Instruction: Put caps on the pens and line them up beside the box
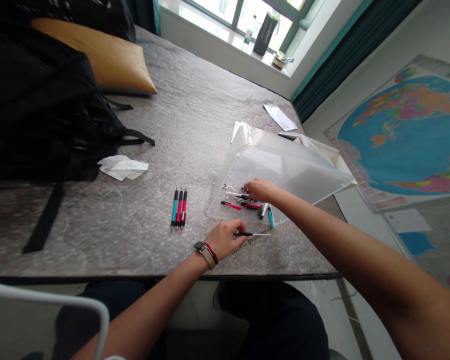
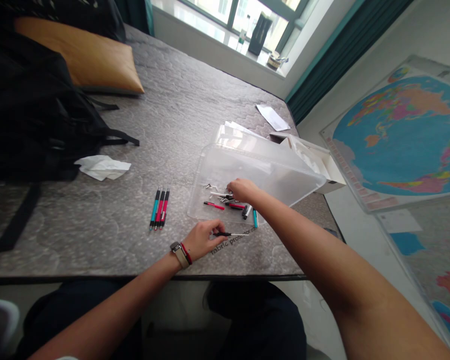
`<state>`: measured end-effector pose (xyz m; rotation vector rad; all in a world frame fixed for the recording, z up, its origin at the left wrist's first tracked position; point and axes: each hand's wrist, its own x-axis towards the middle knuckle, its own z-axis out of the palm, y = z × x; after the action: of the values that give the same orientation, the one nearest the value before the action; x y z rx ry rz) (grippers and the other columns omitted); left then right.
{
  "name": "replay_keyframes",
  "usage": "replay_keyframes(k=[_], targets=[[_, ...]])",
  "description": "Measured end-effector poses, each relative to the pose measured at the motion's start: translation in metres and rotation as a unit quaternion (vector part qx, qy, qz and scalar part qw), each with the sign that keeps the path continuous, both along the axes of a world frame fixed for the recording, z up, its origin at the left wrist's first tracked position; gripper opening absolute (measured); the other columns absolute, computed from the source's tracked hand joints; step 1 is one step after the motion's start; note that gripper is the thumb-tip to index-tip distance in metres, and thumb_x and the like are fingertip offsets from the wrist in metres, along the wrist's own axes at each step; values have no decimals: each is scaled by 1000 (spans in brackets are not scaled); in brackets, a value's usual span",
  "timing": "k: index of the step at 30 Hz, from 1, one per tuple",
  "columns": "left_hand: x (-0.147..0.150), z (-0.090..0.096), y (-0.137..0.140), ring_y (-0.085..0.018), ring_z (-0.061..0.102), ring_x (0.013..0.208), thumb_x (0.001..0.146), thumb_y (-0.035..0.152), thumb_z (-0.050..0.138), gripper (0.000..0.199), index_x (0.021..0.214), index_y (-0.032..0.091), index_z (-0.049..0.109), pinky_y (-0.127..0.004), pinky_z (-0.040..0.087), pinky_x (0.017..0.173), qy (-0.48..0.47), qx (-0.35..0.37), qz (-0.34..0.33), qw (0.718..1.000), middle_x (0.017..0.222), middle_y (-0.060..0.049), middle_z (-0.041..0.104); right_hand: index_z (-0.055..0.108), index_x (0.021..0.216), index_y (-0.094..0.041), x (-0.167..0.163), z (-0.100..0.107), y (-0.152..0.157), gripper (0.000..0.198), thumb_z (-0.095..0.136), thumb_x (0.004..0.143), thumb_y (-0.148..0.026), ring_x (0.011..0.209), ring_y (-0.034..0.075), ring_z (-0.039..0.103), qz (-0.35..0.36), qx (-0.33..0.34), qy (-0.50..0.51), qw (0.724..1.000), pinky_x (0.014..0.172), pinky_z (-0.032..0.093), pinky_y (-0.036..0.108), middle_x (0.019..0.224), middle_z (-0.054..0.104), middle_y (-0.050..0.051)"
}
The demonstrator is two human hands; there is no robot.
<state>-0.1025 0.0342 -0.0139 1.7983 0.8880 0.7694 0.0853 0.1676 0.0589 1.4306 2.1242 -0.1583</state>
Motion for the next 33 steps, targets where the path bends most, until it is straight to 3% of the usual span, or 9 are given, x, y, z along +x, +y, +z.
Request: replay_keyframes(k=[7, 14, 18, 21, 24, 27, 30, 33], targets=[[-1, 2, -1, -16, 63, 74, 79, 30, 70, 12, 84, 21, 63, -26, 44, 66, 6, 1, 8, 1000, 78, 0, 68, 68, 112, -21, -20, -9, 2, 28, 59, 86, -26, 99, 21, 64, 19, 7, 99, 995, 82, 44, 25, 110, 72, 7], [-1, 2, 1, -15, 62, 73, 79, 29, 70, 12, 84, 20, 64, -25, 44, 66, -1, -1, 18, 1000, 78, 0, 68, 69, 102, -18, -31, -21, -3, 21, 55, 89, -23, 97, 21, 63, 23, 12, 82, 996, 80, 42, 25, 108, 69, 11], [-2, 2, 2, -16, 62, 72, 79, 28, 70, 12, 84, 20, 64, -25, 45, 67, -2, 2, 22, 1000, 77, 0, 67, 67, 101, -15, -32, -13, -11, 21, 50, 92, -23, 99, 21, 61, 11, 51, 112, 992, 83, 41, 26, 105, 69, 12], [-5, 3, 4, -16, 63, 73, 79, 30, 69, 12, 84, 20, 64, -26, 47, 69, -1, -5, 28, 1000, 79, 0, 68, 64, 102, -15, -25, 3, -26, 19, 50, 93, -25, 97, 20, 60, -35, 94, 176, 979, 83, 43, 26, 97, 70, 10], [-7, 3, 6, -17, 63, 75, 80, 31, 68, 12, 84, 20, 63, -27, 48, 70, -4, -15, 40, 999, 80, -1, 69, 64, 99, -19, -6, 23, -61, 18, 53, 92, -31, 85, 17, 63, -103, 79, 273, 953, 78, 47, 26, 95, 71, 6], [-8, 2, 8, -16, 63, 73, 80, 31, 68, 12, 84, 21, 64, -26, 48, 69, -10, -19, 48, 999, 79, 0, 69, 66, 98, -21, 20, 41, -109, 25, 52, 91, -40, 91, 20, 65, -202, 112, 365, 902, 75, 51, 28, 102, 71, 7], [-8, 0, 7, -16, 64, 73, 80, 32, 68, 13, 84, 21, 64, -26, 48, 69, -14, -20, 49, 998, 80, 0, 69, 67, 100, -21, 40, 52, -155, 32, 56, 87, -47, 71, 19, 66, -311, 133, 430, 837, 64, 52, 29, 82, 70, 6], [-7, -1, 4, -16, 64, 74, 80, 33, 68, 14, 86, 21, 64, -26, 47, 67, -12, -18, 44, 999, 81, 0, 69, 68, 96, -20, 44, 55, -183, 33, 61, 84, -50, 62, 18, 64, -354, 144, 456, 803, 58, 50, 28, 70, 66, 3]])
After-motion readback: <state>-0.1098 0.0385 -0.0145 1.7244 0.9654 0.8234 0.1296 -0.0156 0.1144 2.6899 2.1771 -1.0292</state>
